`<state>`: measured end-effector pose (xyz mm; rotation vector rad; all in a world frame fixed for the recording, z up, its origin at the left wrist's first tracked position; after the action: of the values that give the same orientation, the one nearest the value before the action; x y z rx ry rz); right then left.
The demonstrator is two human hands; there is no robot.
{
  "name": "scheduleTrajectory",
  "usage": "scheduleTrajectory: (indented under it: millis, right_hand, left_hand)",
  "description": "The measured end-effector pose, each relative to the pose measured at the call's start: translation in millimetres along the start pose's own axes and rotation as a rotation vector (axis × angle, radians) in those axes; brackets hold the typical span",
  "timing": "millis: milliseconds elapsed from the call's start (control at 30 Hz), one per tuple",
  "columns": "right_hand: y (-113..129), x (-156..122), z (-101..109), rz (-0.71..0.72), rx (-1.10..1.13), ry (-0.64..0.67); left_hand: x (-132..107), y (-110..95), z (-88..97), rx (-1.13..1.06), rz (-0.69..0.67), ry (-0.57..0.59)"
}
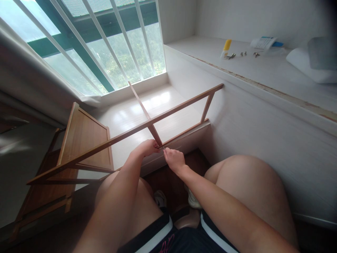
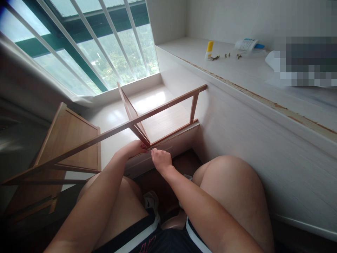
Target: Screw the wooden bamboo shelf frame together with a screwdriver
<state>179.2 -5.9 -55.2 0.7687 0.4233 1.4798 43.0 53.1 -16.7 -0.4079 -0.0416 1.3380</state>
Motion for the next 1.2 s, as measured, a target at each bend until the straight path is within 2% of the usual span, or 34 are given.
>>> scheduleTrajectory:
  millis: [67,167,333,433,567,700,1000,1200]
  right_hand:
    - [-4,1,-4,-0.118,0.201,0.035]
    - [-6,-4,-19,-0.373,0.667,0.172]
    - [9,-26,-40,-0.766,1.357,0.548]
    - [15,-32,-41,-0.884,1.575,0.685]
    - [13,-33,-40,-0.925,1.594,0.661]
    - [16,-35,-39,-0.88,1.592,0.607]
    - [7,-28,-41,-0.785,1.466,0.381]
    - [3,-29,-46,-0.774,1.417,0.385]
  left_hand:
    - [1,0,-0.6,-0.002,-0.008,0.003]
    - [2,2,-2.0,-0.006,-0.02,0.011]
    - [3,4,-5.4,-0.019,-0.037,0.022]
    - [2,4,-6.2,-0.028,-0.035,0.018]
    - [1,3,-5.7,-0.04,-0.031,0.01]
    - [1,2,-4.7,-0.048,-0.015,0.008]
    - [0,0,-2.2,-0.044,-0.019,0.006]
    - [1,2,-5.1,-0.034,-0.037,0.013]
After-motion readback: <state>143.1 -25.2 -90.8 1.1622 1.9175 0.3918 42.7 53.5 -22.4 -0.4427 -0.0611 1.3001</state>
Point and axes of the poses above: each hand's wrist, its own x-axis towards the middle knuckle, its own z-axis out of the back of the hand, y = z × x, the point moved 7 cm from there along x, towards the middle knuckle, and after that the axes turned 15 degrees about -y, right-handed, at the moved point
